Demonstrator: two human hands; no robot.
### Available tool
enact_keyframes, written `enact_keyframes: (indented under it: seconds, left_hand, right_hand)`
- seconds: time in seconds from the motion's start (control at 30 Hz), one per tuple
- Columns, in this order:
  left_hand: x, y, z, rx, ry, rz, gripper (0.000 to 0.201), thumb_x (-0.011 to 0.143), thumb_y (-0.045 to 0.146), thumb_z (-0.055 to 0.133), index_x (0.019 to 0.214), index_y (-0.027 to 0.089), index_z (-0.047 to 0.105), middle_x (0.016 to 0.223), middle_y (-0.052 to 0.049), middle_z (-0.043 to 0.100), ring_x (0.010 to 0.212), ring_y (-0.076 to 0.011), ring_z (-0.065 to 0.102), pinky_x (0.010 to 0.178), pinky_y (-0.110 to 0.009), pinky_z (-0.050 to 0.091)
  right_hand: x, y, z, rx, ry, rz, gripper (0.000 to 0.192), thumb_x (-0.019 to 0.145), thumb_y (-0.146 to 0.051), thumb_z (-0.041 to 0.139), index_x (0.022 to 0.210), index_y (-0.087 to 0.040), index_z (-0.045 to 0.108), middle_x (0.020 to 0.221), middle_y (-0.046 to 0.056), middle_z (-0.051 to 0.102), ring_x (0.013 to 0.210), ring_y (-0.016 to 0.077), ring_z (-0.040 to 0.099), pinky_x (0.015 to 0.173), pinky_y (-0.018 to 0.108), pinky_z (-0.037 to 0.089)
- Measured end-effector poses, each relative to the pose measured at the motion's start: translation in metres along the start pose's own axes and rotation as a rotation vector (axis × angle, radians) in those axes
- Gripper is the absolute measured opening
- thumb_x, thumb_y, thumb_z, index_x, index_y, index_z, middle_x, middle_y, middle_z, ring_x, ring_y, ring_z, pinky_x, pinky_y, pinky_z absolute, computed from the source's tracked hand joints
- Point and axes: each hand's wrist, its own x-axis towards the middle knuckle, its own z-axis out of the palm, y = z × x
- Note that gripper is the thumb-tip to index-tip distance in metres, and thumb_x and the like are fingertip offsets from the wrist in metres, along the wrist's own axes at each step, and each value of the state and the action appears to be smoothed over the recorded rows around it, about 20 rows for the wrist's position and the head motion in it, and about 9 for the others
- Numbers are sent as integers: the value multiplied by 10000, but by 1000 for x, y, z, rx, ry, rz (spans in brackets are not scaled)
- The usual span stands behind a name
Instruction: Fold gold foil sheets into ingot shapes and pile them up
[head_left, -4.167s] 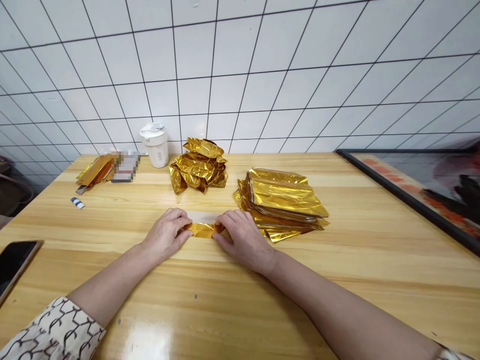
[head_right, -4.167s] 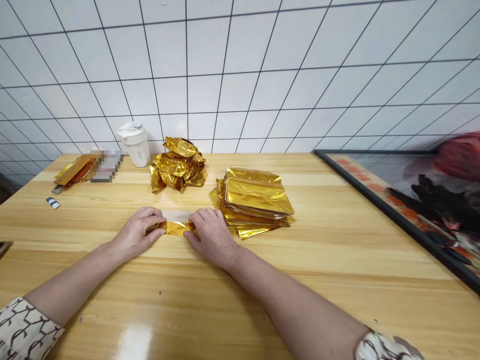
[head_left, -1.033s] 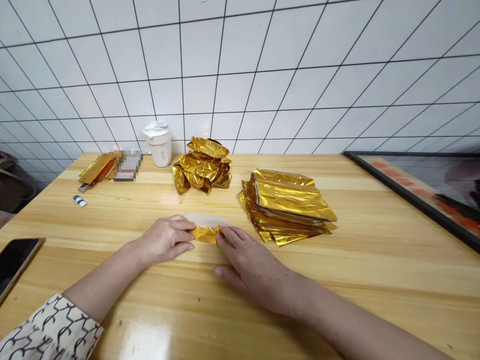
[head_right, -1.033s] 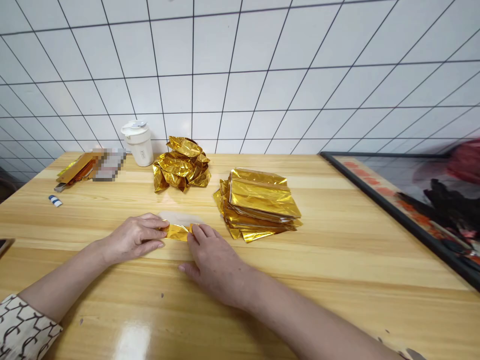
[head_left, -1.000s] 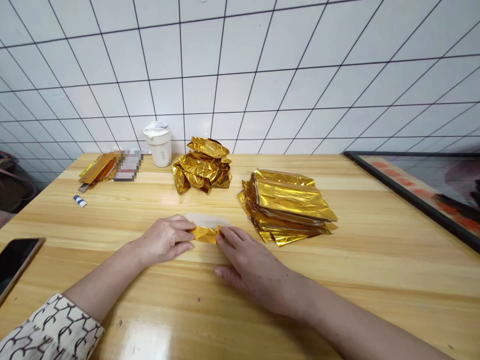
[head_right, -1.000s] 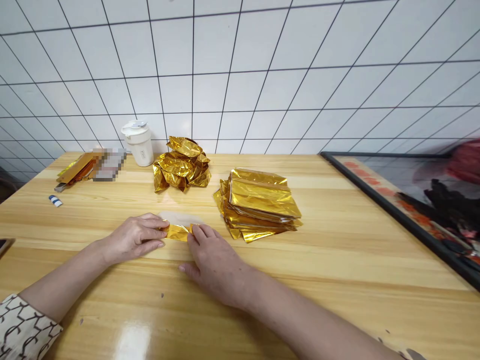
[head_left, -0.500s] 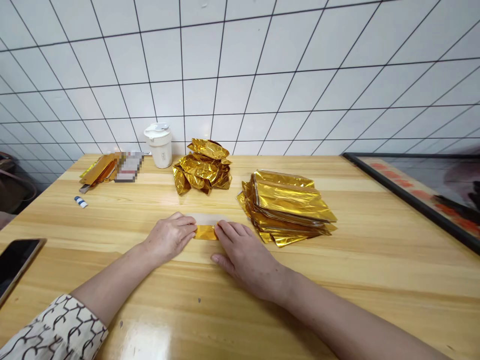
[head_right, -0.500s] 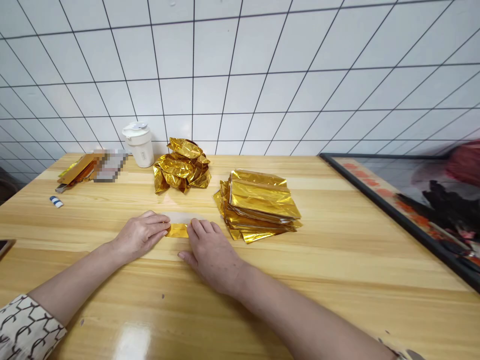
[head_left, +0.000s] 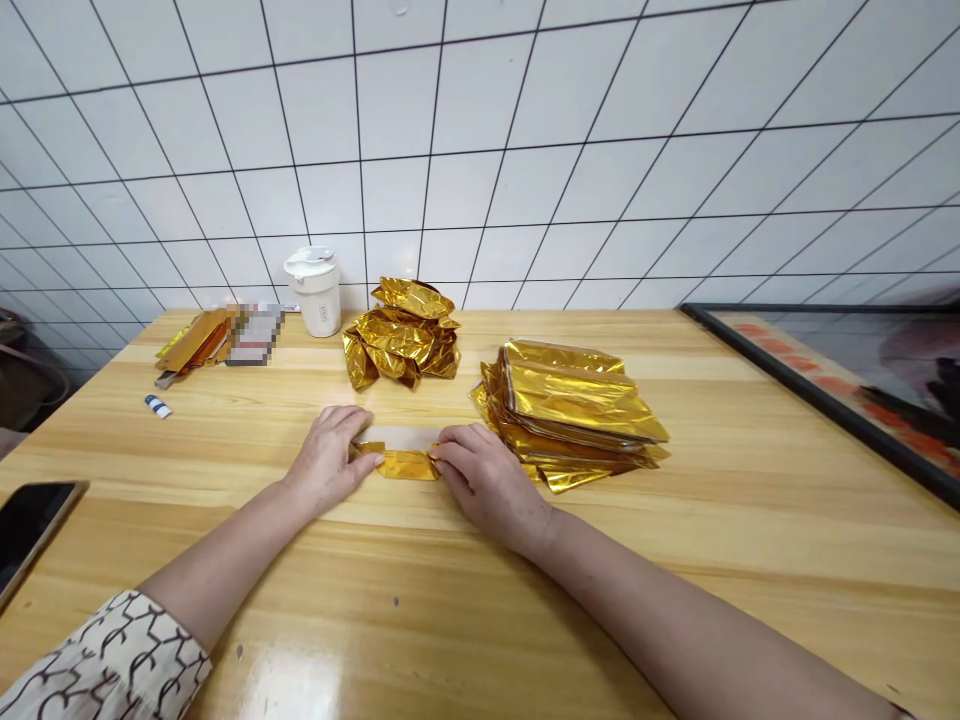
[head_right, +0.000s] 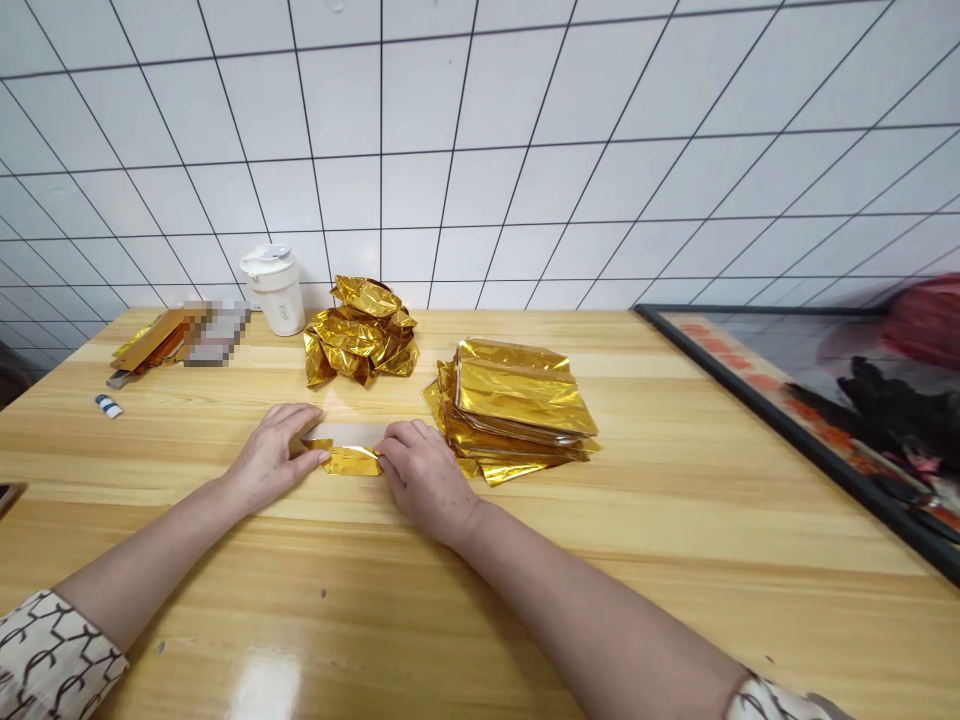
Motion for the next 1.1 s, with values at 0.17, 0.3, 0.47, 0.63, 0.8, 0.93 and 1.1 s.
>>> enact_keyframes:
  seconds: [0.17, 0.3, 0.47, 0.63, 0.8, 0.93, 1.1]
  left_hand:
    - [2, -2, 3, -31, -23, -72, 305, 685, 208, 730, 983, 201, 665, 1073, -70, 641, 1032, -259, 578, 909, -415, 493]
    - [3, -4, 5, -46, -2, -67, 254, 719, 193, 696, 972, 207, 672, 1065, -65, 637, 1026, -252, 579, 910, -419, 491]
    - [3, -5, 7, -67, 19, -63, 229, 723, 164, 679, 947, 207, 666, 1045, -60, 640, 1018, -247, 584, 904, -421, 490]
    - [5, -4, 6, -95, 29, -64, 206, 712, 129, 665, 898, 214, 640, 1006, -47, 646, 1007, -243, 587, 891, -416, 487]
    - [6, -2, 4, -118, 32, -61, 221, 695, 109, 658, 878, 218, 600, 962, -34, 652, 977, -239, 591, 873, -415, 484]
    - [6, -1, 4, -132, 31, -64, 234, 691, 101, 650, 881, 218, 578, 959, -33, 650, 965, -236, 591, 863, -411, 479]
    - [5, 0, 4, -141, 29, -73, 227, 690, 101, 643, 859, 228, 558, 942, -22, 643, 950, -230, 588, 854, -398, 474]
  right_hand:
    - [3, 10, 5, 98, 35, 131, 147, 833, -109, 511, 814, -200, 625, 864, 66, 615, 833, 204, 554, 752, 345, 463]
    - [6, 11, 8, 103, 17, 214, 113, 823, -134, 529, 866, -194, 615, 866, 70, 612, 851, 217, 557, 766, 356, 462]
    - [8, 8, 8, 43, -10, 264, 247, 819, -154, 524, 1055, -171, 594, 986, 101, 609, 926, 238, 543, 820, 376, 453]
    - [9, 7, 6, 41, -57, 277, 276, 816, -136, 504, 1074, -163, 598, 1011, 106, 597, 962, 237, 532, 845, 370, 444]
    - [8, 9, 8, 46, -37, 269, 290, 813, -139, 501, 1088, -177, 588, 1019, 101, 598, 960, 238, 529, 834, 374, 445]
    - [8, 10, 10, 51, -23, 256, 301, 812, -133, 499, 1097, -186, 579, 1028, 96, 599, 967, 236, 529, 840, 371, 442]
    - [7, 11, 10, 55, -6, 239, 258, 812, -136, 513, 1051, -204, 581, 1007, 87, 604, 947, 235, 533, 819, 369, 442]
